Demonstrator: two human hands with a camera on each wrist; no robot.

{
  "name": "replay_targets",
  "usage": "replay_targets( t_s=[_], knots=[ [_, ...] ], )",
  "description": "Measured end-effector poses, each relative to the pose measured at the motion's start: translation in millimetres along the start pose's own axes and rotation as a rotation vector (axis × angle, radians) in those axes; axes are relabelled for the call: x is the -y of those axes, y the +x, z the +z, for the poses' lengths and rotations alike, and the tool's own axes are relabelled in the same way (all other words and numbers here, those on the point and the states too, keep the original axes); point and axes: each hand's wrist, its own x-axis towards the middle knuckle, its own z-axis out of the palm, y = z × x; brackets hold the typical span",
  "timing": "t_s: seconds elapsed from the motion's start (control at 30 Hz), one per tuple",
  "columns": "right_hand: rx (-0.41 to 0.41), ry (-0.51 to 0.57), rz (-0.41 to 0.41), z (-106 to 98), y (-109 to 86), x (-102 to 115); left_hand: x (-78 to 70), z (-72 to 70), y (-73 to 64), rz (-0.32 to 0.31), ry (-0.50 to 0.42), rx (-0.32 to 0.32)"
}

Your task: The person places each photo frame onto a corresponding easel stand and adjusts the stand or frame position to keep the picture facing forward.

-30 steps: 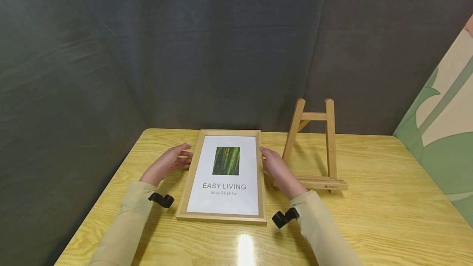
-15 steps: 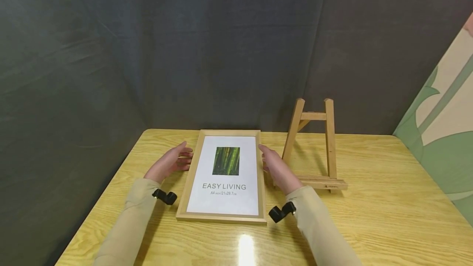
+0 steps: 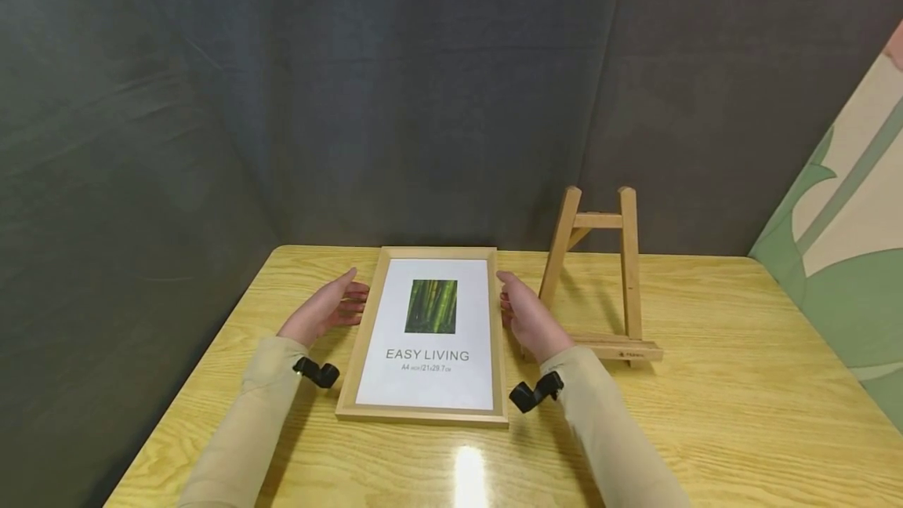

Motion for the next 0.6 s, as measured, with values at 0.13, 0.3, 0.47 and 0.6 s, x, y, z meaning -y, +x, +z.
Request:
replay_targets(
  t_s=[0.13, 0.3, 0.47, 0.6],
  knots=[
    [-0.001, 0.027, 0.018, 0.5, 2.7, 1.0, -5.2, 1.7, -5.1, -0.01, 0.009, -0.004],
    [-0.011, 0.05, 0.041, 1.4, 6.4, 0.4, -6.1, 1.8, -3.3, -0.012, 0.01, -0.003],
    [-0.018, 0.064, 0.065, 1.6, 10.2, -2.7, -4.4, 2.3, -1.2, -0.022, 0.012, -0.007],
    [-0.034, 0.069, 0.074, 2.3, 11.7, -4.2, -2.0, 1.6, 1.4, -0.026, 0.005, -0.013]
  ],
)
